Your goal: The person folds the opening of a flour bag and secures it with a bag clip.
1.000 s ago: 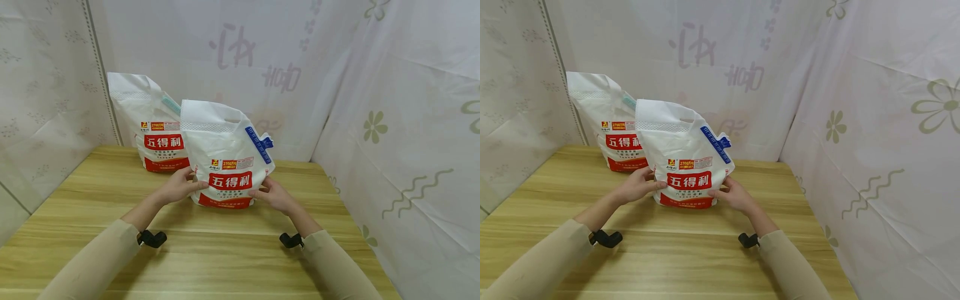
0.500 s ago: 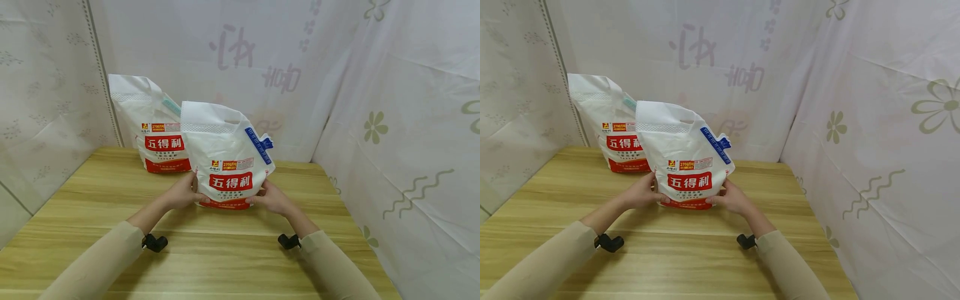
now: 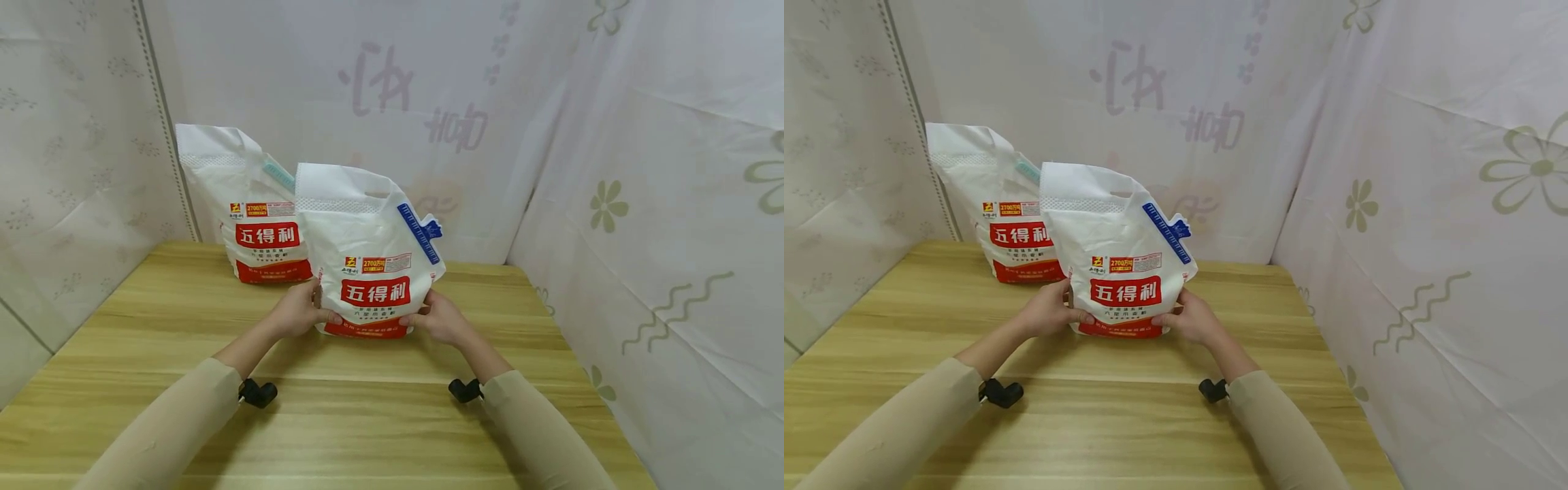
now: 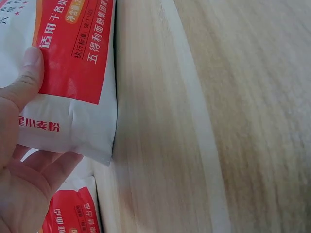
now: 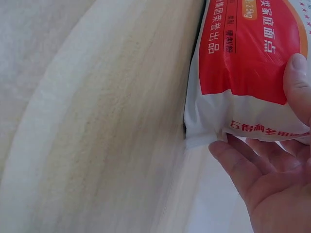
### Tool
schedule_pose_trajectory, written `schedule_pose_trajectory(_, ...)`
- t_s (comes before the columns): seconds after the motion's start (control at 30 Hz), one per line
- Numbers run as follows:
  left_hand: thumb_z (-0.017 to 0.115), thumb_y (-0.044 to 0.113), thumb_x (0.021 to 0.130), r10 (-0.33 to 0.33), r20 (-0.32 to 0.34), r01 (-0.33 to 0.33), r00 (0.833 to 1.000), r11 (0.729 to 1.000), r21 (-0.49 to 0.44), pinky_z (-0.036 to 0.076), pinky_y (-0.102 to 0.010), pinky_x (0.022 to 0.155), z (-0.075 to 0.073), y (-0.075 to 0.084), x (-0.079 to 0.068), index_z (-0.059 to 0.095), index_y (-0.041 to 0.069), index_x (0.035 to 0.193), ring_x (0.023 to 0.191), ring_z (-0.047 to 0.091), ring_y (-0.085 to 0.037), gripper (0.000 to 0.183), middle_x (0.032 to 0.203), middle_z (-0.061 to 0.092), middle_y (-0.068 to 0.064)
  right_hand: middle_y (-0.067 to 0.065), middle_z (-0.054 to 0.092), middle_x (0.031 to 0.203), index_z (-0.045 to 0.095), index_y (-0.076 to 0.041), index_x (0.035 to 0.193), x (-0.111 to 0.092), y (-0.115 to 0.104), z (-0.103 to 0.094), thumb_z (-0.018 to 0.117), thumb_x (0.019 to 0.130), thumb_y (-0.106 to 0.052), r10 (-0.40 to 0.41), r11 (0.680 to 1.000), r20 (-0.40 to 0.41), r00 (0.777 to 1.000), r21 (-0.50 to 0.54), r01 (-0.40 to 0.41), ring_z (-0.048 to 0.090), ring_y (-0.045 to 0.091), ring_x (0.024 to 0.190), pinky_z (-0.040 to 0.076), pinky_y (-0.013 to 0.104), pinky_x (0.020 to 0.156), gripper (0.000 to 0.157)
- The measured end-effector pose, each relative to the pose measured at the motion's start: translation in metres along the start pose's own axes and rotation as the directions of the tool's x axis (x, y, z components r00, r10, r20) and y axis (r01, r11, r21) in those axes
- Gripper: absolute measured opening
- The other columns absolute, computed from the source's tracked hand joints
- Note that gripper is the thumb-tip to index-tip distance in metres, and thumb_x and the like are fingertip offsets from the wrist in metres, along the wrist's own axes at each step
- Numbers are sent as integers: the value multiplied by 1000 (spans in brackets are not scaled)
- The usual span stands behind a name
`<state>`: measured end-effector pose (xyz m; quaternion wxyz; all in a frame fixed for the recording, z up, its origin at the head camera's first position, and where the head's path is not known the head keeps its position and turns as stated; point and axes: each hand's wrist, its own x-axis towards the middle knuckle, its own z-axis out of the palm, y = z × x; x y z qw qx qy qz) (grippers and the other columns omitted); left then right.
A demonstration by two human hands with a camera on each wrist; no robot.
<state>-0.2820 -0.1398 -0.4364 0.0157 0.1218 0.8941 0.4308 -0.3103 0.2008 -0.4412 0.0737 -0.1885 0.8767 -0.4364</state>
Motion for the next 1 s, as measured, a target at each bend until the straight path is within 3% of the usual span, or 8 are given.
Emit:
schedule_pose_trajectory(0.33,94,33,88,16,-12,-16,1000,1000,-1,51,-60,113,-1,-5,0,62,11,146,120,63,-32,70,139,74,-11,13,63,156,55,-13,155,4,-1,1,85,97,-22,-4,1000,8,1000,3,4,60,41,146,53,60,117,66)
schedule_pose_trajectory(0.7,94,31,88,13,6,-12,1000,998,-54,46,-65,120,2,-5,3,58,14,151,133,63,-35,74,145,71,-10,15,61,157,52,-12,157,5,3,-2,83,99,-22,-2,1000,16,1000,27,2,62,44,142,54,61,115,66)
schedule_pose_trajectory(0.87,92,32,91,36,14,-35,999,998,-52,43,-66,123,1,-6,-2,52,13,156,140,60,-39,79,152,66,-13,16,60,159,49,-12,159,1,6,0,82,100,-34,1,1000,55,998,7,-1,62,46,143,52,62,117,72)
schedule_pose_trajectory(1.0,88,32,95,90,28,-89,996,996,-24,39,-67,126,-4,-7,-16,39,6,166,153,50,-48,90,166,52,-21,15,48,171,38,-17,168,-14,5,-6,77,102,-50,24,997,89,996,-70,-18,51,48,154,44,66,123,84)
